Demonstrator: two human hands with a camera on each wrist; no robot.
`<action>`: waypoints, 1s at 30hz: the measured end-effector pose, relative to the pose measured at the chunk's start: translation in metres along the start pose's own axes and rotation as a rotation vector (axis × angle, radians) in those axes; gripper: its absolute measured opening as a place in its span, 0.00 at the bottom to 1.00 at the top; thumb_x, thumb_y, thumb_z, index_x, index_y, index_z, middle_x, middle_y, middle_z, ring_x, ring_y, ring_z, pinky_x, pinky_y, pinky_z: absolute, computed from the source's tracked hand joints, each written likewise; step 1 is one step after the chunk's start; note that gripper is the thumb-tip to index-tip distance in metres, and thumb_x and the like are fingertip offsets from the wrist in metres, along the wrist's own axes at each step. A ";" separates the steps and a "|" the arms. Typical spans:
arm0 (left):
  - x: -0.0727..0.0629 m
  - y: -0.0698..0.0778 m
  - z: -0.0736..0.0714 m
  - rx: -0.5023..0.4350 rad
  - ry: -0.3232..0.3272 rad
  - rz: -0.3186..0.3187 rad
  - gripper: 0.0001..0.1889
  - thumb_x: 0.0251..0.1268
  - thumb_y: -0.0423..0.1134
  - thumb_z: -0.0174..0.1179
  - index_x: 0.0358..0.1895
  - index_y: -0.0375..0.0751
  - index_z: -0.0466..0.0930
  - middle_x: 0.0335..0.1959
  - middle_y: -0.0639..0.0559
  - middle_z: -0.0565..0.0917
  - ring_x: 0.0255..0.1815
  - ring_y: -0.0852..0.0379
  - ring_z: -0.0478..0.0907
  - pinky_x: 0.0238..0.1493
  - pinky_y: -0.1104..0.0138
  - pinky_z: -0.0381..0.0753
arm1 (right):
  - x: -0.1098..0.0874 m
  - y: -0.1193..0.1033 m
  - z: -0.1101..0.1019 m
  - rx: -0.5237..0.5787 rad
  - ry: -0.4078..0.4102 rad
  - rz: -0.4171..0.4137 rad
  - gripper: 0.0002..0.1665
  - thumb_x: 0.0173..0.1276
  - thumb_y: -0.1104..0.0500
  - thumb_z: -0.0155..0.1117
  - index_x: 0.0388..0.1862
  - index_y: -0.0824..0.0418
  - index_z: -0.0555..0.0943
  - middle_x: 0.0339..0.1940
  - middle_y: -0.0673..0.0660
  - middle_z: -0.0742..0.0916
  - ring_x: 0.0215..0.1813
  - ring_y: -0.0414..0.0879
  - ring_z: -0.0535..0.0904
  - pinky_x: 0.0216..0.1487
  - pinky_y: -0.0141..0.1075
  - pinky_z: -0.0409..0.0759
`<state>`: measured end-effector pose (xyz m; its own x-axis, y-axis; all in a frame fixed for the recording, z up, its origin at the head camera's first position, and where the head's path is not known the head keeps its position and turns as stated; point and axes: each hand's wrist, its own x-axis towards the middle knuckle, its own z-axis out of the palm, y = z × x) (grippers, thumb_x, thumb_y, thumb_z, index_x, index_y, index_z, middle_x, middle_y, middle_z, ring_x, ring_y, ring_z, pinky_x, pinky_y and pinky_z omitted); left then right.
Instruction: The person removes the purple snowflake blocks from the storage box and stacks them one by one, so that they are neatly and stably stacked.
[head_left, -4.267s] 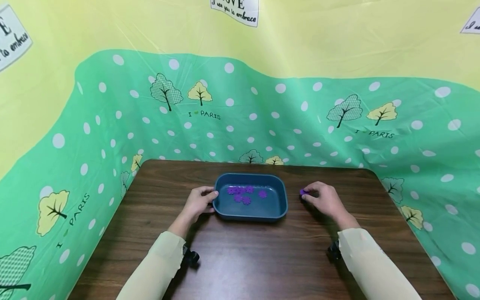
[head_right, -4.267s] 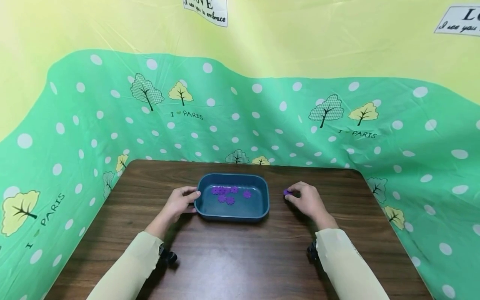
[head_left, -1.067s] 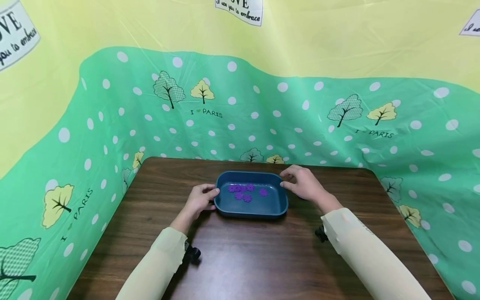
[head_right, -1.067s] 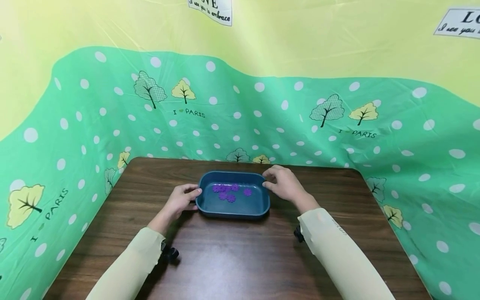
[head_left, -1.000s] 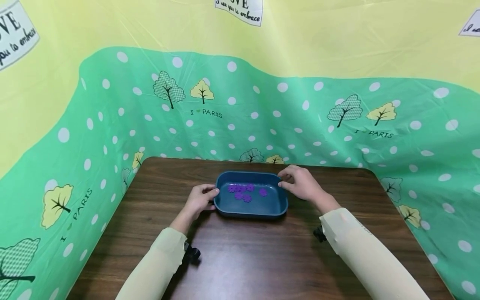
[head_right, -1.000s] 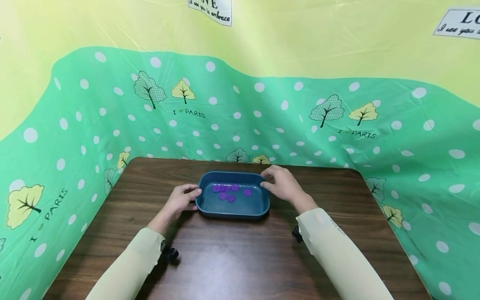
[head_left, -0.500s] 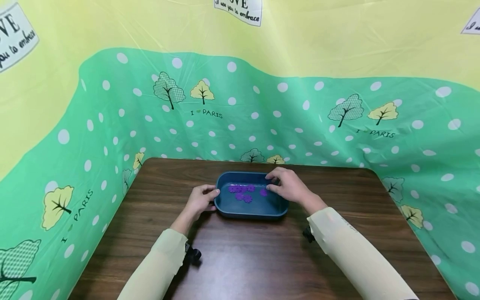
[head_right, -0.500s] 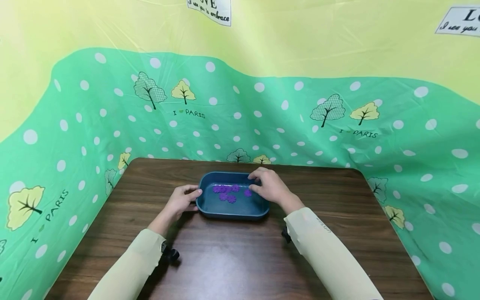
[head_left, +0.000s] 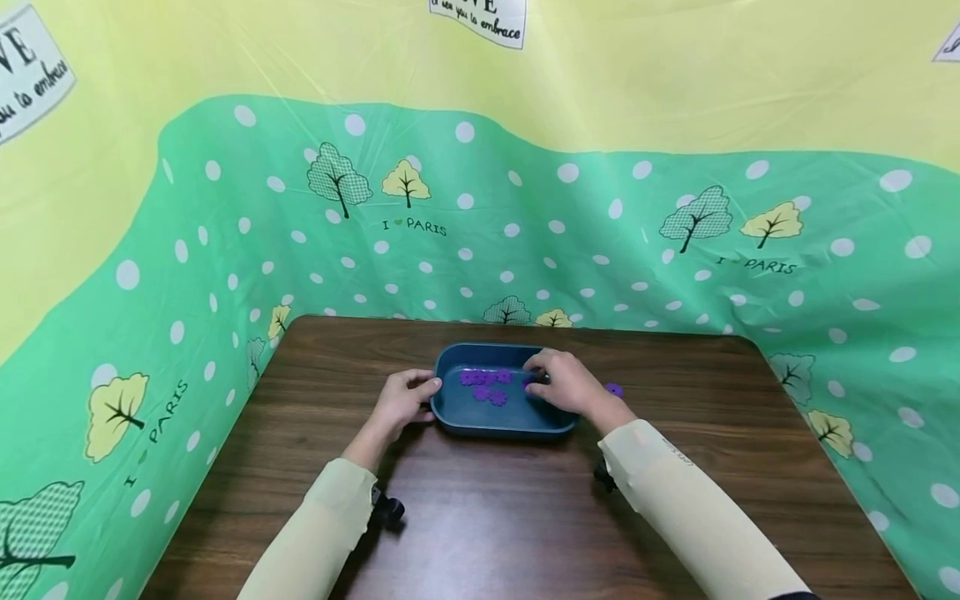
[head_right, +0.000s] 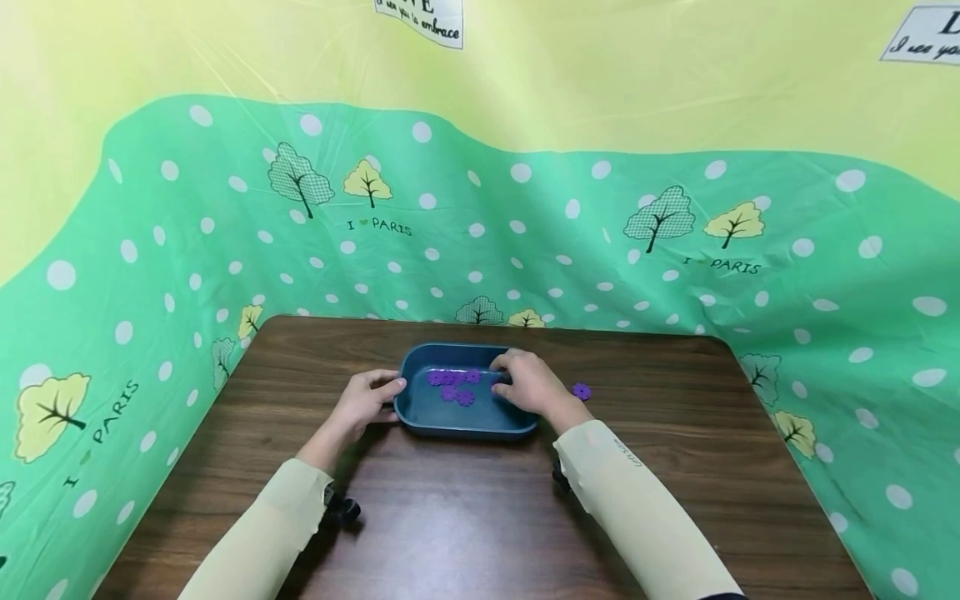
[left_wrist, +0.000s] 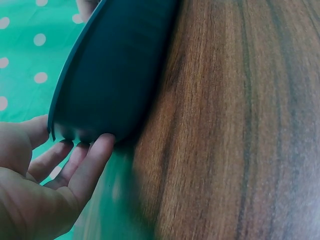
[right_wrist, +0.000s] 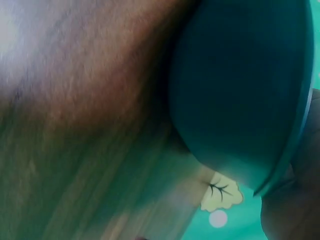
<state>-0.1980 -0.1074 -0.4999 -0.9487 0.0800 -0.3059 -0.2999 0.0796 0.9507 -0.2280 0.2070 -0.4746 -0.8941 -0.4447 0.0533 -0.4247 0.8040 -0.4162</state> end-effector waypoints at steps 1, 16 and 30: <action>0.000 0.000 0.000 -0.001 0.000 0.000 0.21 0.75 0.39 0.63 0.66 0.34 0.78 0.51 0.38 0.81 0.46 0.47 0.84 0.40 0.56 0.92 | 0.000 -0.001 0.001 -0.015 -0.004 0.004 0.19 0.68 0.56 0.74 0.55 0.60 0.86 0.51 0.56 0.87 0.50 0.51 0.84 0.54 0.49 0.87; 0.002 -0.001 0.000 0.012 -0.007 -0.002 0.22 0.75 0.40 0.63 0.66 0.35 0.78 0.52 0.38 0.81 0.44 0.48 0.84 0.39 0.55 0.92 | 0.010 -0.016 0.009 -0.161 -0.075 0.113 0.18 0.68 0.53 0.74 0.54 0.58 0.87 0.53 0.58 0.88 0.56 0.54 0.84 0.59 0.53 0.84; 0.005 -0.003 -0.002 0.014 -0.004 -0.002 0.21 0.75 0.40 0.63 0.66 0.35 0.79 0.53 0.37 0.81 0.44 0.48 0.84 0.39 0.57 0.92 | 0.017 -0.016 0.014 -0.203 -0.147 0.109 0.12 0.67 0.57 0.73 0.48 0.59 0.89 0.48 0.56 0.90 0.53 0.52 0.85 0.57 0.51 0.86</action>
<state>-0.2016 -0.1090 -0.5040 -0.9475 0.0840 -0.3084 -0.3006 0.0939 0.9491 -0.2345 0.1815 -0.4796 -0.9122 -0.3917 -0.1204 -0.3601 0.9064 -0.2207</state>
